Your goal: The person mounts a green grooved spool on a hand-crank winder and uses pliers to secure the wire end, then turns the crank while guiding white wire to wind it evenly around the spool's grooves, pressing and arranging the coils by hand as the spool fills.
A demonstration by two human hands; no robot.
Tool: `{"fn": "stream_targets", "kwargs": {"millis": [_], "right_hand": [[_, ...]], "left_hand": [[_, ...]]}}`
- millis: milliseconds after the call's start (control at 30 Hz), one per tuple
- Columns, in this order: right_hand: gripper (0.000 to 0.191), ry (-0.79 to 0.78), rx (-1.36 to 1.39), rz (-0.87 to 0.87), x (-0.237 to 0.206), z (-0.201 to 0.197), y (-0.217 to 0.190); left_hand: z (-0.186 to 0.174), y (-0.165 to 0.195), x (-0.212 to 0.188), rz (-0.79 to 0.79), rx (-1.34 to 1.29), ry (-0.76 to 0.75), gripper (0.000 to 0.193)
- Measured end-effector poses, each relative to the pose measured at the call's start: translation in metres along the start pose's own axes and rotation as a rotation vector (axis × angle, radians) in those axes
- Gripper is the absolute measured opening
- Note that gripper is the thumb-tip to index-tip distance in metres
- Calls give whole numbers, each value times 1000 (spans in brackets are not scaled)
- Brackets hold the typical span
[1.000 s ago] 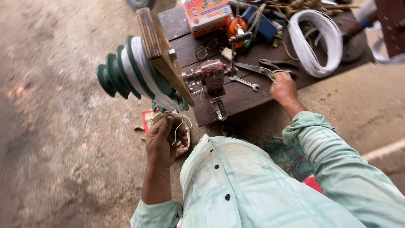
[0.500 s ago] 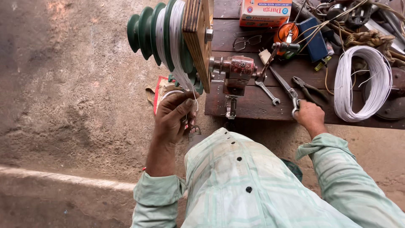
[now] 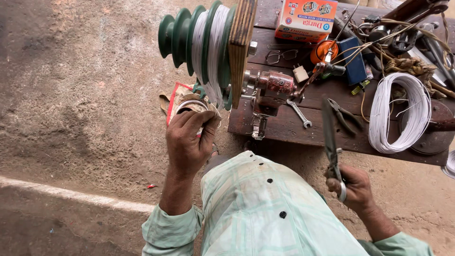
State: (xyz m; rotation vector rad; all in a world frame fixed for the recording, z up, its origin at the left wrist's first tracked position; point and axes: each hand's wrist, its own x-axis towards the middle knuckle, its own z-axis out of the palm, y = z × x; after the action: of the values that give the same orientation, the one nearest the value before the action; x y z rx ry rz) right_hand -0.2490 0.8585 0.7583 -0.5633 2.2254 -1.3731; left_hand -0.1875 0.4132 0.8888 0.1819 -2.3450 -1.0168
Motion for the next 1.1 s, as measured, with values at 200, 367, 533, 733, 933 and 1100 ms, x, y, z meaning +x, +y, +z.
{"fn": "stream_targets", "kwargs": {"millis": [200,367,533,733,933,1100], "right_hand": [[91,-451,-247,-297,64,-2,-70],[85,-793,-160,-119,126,11,-114],[81,-776,-262,-240,171,32,-136],[76,-723,-269,-283,191,46,-157],[53,-611,-326,-243,181,48,-172],[41,-600,-423,-419,169,37,-148]], "left_hand": [[-9,4,2,35,-2,32,12],[-18,8,-3,37,24,53,13],[-19,7,-6,11,32,50,13],[-20,5,-7,16,32,72,12],[-18,-2,-7,28,66,80,12],[-17,-28,-17,-23,102,145,12]]}}
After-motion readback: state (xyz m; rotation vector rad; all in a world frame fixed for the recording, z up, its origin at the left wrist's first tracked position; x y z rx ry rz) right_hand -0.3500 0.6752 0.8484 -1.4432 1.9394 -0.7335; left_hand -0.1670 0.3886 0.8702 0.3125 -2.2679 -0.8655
